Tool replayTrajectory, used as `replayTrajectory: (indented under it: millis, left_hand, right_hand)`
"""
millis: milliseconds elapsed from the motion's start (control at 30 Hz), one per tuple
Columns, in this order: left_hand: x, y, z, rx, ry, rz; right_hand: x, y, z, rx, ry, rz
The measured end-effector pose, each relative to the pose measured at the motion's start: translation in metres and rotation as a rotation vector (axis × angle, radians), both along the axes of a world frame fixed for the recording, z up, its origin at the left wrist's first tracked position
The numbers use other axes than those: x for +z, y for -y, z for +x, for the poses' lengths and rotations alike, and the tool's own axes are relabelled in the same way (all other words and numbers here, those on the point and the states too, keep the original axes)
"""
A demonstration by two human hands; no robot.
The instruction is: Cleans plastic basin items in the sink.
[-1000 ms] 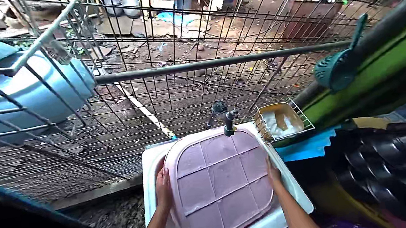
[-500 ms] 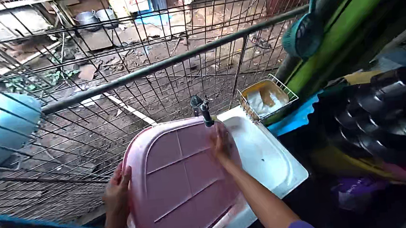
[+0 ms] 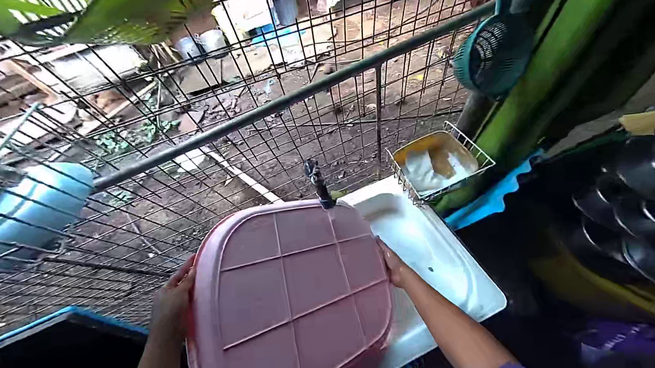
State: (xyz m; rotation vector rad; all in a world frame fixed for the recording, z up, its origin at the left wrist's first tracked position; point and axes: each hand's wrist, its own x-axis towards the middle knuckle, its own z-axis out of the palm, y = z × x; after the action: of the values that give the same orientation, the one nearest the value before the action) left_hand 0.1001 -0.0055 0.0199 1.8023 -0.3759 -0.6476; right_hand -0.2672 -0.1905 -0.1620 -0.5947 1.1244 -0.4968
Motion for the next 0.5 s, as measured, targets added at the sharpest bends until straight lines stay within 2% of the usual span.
replayTrajectory:
  millis: [133, 300, 367, 433, 500]
  left_hand:
    - [-0.027, -0.002, -0.008, 0.082, -0.16, 0.053]
    - [-0.081, -0.005, -0.059, 0.156, -0.292, 0.168]
    - [-0.087, 0.002, -0.086, 0.173, -0.304, 0.225]
    - [-0.084, 0.008, -0.103, 0.101, -0.287, 0.329]
    - [-0.108, 0.015, -0.107, 0.082, -0.271, 0.341]
  right_hand:
    - [0.059, 0.038, -0.023, 0.106, -0.039, -0.29]
    - [0.108, 0.078, -0.051, 0.156, -0.275, -0.342]
    - [0.126, 0.085, -0.062, 0.131, -0.335, -0.398]
    - [0.139, 0.085, -0.069, 0.115, -0.4, -0.458]
    - [0.15, 0.084, -0.076, 0.106, -0.459, -0.524]
